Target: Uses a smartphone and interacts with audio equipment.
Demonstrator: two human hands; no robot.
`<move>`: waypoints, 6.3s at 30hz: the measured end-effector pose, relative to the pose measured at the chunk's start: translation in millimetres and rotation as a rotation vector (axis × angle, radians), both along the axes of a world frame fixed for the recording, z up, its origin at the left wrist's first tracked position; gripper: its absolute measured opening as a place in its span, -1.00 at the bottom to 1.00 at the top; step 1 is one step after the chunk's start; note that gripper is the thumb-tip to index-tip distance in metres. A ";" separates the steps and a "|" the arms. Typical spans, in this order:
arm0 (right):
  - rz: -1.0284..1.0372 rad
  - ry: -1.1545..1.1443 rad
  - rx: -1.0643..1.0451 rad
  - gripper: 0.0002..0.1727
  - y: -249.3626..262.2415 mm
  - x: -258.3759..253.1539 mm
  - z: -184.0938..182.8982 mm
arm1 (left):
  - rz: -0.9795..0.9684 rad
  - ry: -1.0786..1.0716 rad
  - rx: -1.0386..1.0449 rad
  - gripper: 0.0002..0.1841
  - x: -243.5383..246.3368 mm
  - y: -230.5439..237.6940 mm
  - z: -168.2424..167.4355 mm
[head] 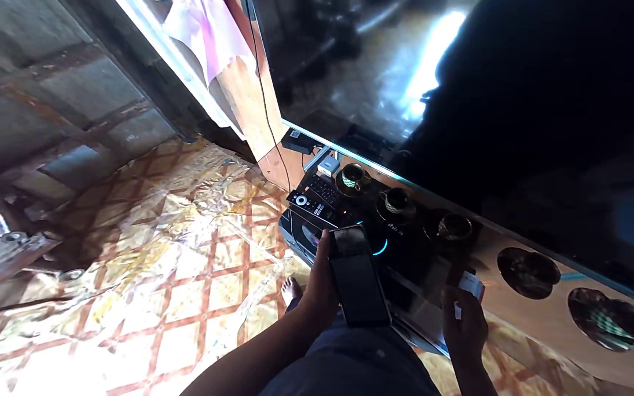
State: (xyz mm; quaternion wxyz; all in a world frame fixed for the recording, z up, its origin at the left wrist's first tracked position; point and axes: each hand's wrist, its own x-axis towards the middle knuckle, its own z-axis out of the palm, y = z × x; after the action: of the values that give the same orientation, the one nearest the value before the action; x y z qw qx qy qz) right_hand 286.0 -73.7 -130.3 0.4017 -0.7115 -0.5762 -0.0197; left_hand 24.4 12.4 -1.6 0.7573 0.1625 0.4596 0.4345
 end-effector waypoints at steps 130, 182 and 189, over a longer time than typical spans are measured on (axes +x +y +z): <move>-0.018 -0.096 0.034 -0.53 4.6 -0.2 -8.4 | -0.142 0.167 0.151 -0.57 -6.7 1.9 -5.3; -0.030 -0.097 0.032 -0.54 4.9 -1.0 -7.7 | -0.172 0.184 0.221 -0.65 -4.5 -0.9 -9.6; -0.021 -0.097 0.030 -0.53 4.7 -0.7 -7.7 | -0.205 0.169 0.249 -0.39 -8.1 0.4 -9.0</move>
State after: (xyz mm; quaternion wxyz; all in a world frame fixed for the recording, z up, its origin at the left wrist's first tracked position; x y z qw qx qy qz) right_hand 285.3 -68.9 -138.0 0.3839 -0.7096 -0.5870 -0.0672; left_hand 16.3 12.8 -10.6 0.7304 0.3370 0.4450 0.3935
